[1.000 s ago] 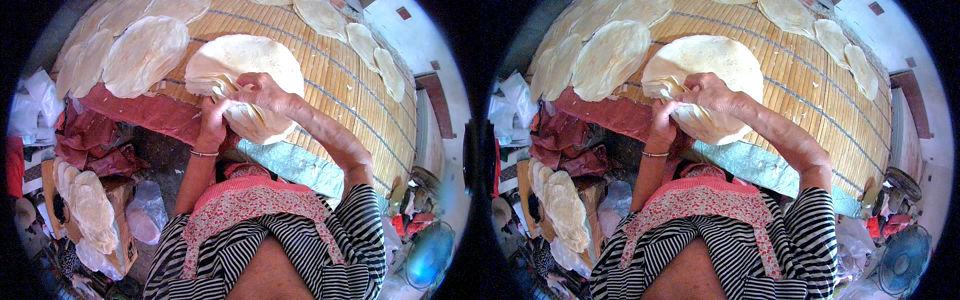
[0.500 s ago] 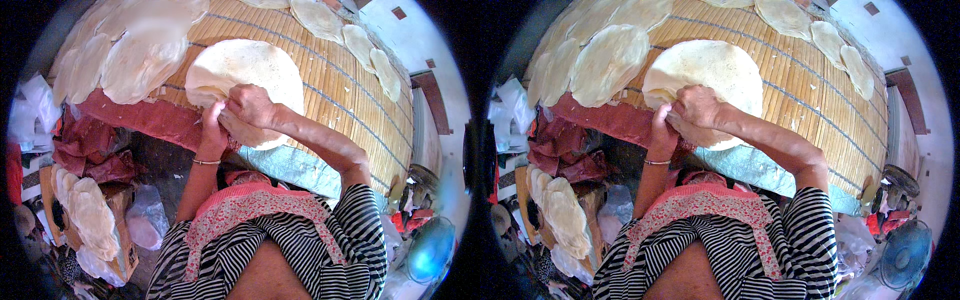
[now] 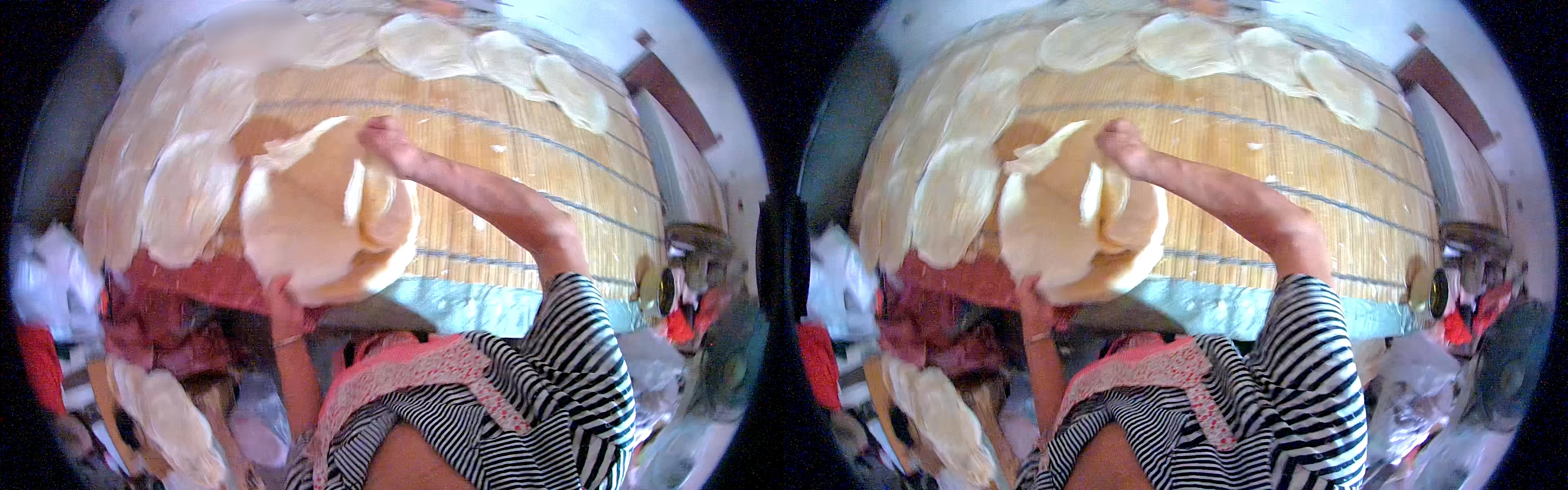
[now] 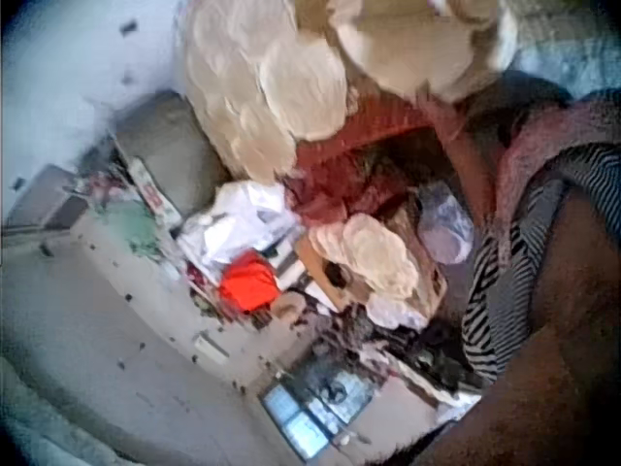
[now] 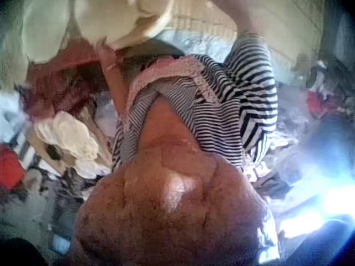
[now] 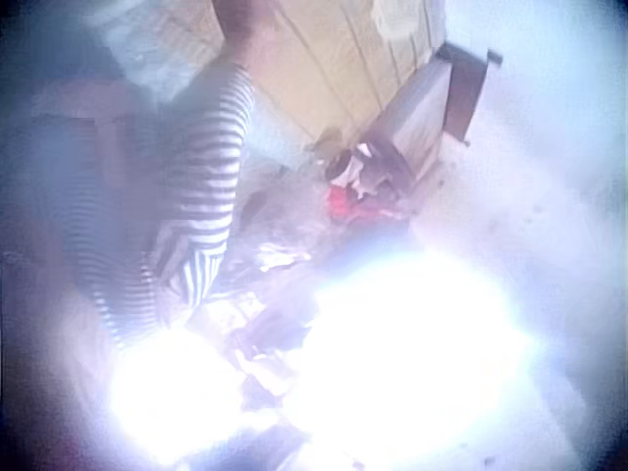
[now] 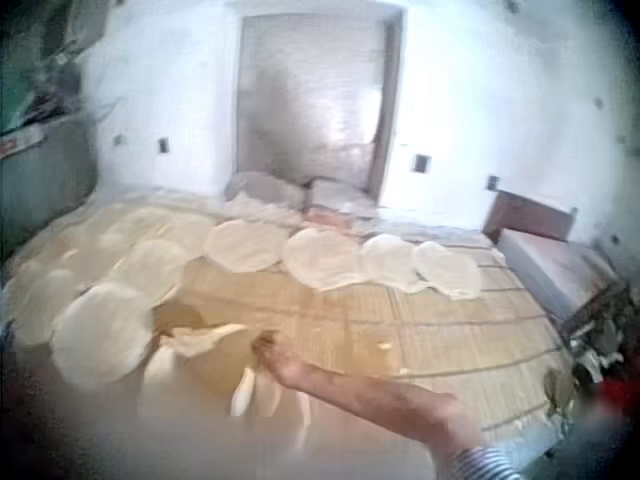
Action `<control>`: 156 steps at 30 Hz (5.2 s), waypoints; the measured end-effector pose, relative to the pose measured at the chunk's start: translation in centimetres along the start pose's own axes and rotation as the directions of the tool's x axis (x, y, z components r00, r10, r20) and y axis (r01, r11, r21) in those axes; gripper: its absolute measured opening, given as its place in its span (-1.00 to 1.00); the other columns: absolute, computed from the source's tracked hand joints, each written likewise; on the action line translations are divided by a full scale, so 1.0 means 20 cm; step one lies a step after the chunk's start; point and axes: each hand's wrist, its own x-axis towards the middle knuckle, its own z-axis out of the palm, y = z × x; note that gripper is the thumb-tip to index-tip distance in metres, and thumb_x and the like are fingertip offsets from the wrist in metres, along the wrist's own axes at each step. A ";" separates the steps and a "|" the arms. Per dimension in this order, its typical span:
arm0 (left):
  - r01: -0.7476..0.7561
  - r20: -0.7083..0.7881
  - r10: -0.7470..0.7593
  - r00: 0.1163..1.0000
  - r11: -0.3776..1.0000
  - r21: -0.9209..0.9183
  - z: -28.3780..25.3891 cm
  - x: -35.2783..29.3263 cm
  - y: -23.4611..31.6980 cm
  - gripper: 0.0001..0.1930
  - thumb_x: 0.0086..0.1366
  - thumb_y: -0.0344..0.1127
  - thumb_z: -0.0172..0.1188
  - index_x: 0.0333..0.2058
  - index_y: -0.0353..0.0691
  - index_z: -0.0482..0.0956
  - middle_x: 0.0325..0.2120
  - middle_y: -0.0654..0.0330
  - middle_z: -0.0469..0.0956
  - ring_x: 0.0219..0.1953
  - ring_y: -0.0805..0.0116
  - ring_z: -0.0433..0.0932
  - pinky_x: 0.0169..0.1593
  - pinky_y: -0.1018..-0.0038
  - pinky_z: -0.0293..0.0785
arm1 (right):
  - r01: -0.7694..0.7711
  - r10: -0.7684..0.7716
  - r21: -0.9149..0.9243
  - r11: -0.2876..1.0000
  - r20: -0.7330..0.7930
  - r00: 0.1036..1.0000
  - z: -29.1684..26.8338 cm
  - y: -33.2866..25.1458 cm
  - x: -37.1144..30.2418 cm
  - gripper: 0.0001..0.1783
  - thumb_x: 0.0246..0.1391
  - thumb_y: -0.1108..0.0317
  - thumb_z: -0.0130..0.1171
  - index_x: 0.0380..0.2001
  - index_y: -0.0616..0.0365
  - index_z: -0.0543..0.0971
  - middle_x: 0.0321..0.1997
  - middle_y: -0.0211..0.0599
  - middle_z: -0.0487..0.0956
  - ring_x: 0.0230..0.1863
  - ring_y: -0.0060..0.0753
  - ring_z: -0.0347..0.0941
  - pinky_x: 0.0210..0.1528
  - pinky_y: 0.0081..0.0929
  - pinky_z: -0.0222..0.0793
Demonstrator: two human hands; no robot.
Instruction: The person separates thin, round sheets of dough from a large stack on a bamboo mat. They lift individual sheets, peel them apart, and place them into a separate pile. The person also briefly handles a metal bowl containing a yellow liquid and moves a plastic bag on the floor.
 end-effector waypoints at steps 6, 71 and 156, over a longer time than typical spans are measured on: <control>0.253 -0.069 -0.255 0.964 0.967 -0.034 0.35 -0.29 0.07 -0.45 -0.05 -0.17 -0.08 -0.04 -0.27 0.19 -0.11 0.08 0.30 -0.11 0.08 0.32 -0.08 0.12 0.28 | -0.304 0.298 -0.189 0.934 -0.064 0.953 -0.48 0.54 0.08 -0.81 -0.20 0.31 -0.04 -0.61 0.18 0.50 -0.56 -0.03 0.42 -0.39 -0.11 0.35 -0.30 -0.30 0.24; -0.185 0.229 0.147 0.962 0.971 0.154 0.42 0.10 -0.26 -0.48 -0.11 -0.29 0.24 -0.16 -0.36 0.29 -0.27 0.16 0.39 -0.23 0.40 0.38 -0.15 0.50 0.31 | -0.741 0.193 0.668 0.074 0.719 0.668 0.28 -0.29 -0.36 -0.48 -0.16 0.38 0.17 -0.06 0.21 0.29 -0.05 -0.32 0.33 0.00 -0.47 0.20 0.08 -0.51 0.07; 0.091 -0.111 -0.114 0.987 0.977 -0.193 0.06 -0.02 -0.51 -0.54 -0.17 -0.60 0.08 -0.18 -0.42 0.31 -0.25 0.11 0.39 -0.20 0.24 0.39 -0.09 0.39 0.31 | -0.358 0.494 -0.361 0.861 0.430 0.756 -0.77 0.60 0.55 -0.76 -0.16 0.22 0.07 -0.59 0.21 0.47 -0.52 -0.16 0.41 -0.45 -0.29 0.29 -0.31 -0.38 0.22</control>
